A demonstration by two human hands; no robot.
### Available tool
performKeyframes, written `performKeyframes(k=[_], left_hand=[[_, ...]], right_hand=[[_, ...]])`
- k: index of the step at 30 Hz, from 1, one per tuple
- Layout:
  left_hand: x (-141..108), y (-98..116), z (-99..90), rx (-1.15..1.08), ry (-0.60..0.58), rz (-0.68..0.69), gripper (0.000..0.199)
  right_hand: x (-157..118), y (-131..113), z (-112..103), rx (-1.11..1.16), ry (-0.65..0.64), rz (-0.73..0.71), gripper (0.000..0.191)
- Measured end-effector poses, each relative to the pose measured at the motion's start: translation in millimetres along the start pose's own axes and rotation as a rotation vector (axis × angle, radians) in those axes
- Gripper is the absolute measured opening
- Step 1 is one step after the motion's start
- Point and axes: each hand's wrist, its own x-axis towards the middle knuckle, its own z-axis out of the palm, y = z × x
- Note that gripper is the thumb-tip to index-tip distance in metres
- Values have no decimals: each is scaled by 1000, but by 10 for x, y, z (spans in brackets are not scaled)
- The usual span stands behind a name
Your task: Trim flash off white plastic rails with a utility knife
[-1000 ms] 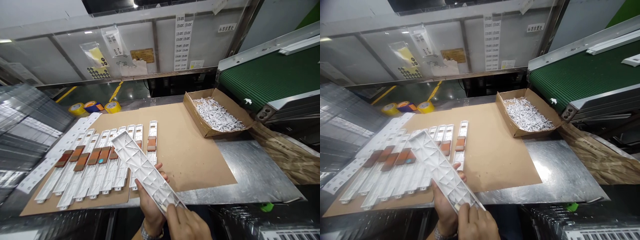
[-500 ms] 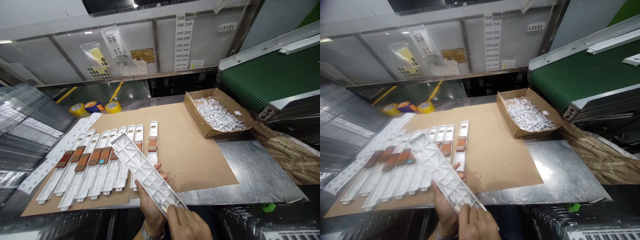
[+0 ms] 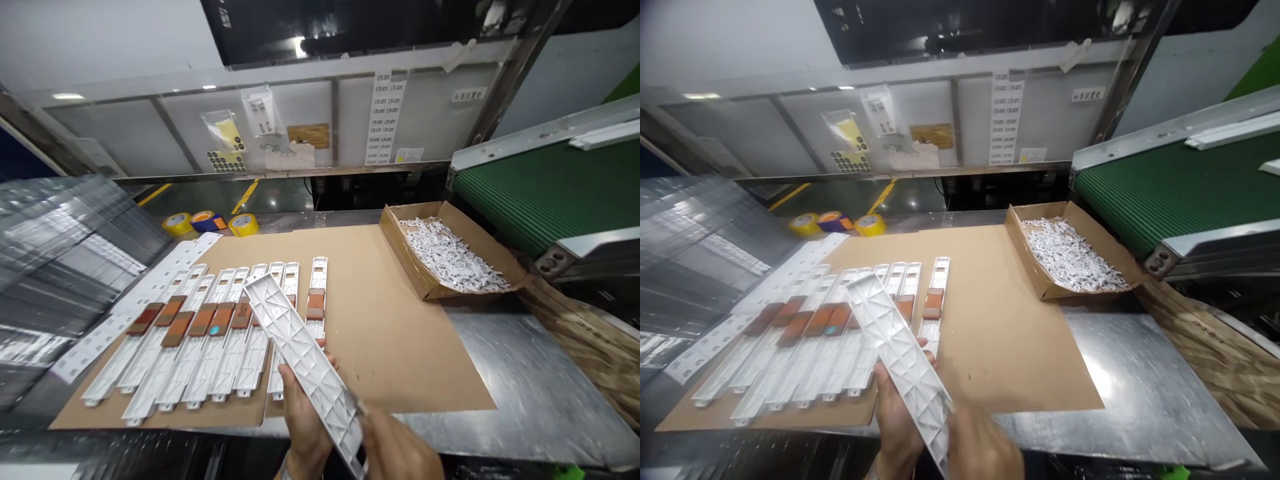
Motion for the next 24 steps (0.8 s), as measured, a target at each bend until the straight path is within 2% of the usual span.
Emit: performKeyframes(k=[3,7,9,11,14,17,19,20,22,24], left_hand=[[109,72,-81,-18,52,56,58],[185,219,-160,-60,101,108,58],[187,296,-172,-92,90,114,58],[176,356,-170,-123,70,117,59],[147,390,-172,-151,62,148,60],[115,402,-223,-197,22,166,55],[105,454,-292,-206,-108,117,48],[109,500,-335,-188,-194,82,47],[137,614,-433,-138,-338,24,52],[181,716,-545,-59,-408,-45,64]], right_hand=[[30,427,163,-74,-15,127,26],[48,972,588,-205,-169,164,33],[57,1135,749,-232,-188,172,37],[92,1196,816,-254,-197,186,39],[210,1064,749,-235,-201,153,41],[382,693,576,-32,-314,-84,53],[513,421,468,239,-475,-269,77],[584,312,428,331,-520,-299,79],[737,185,379,434,-535,-324,69],[904,174,366,441,-521,-373,60]])
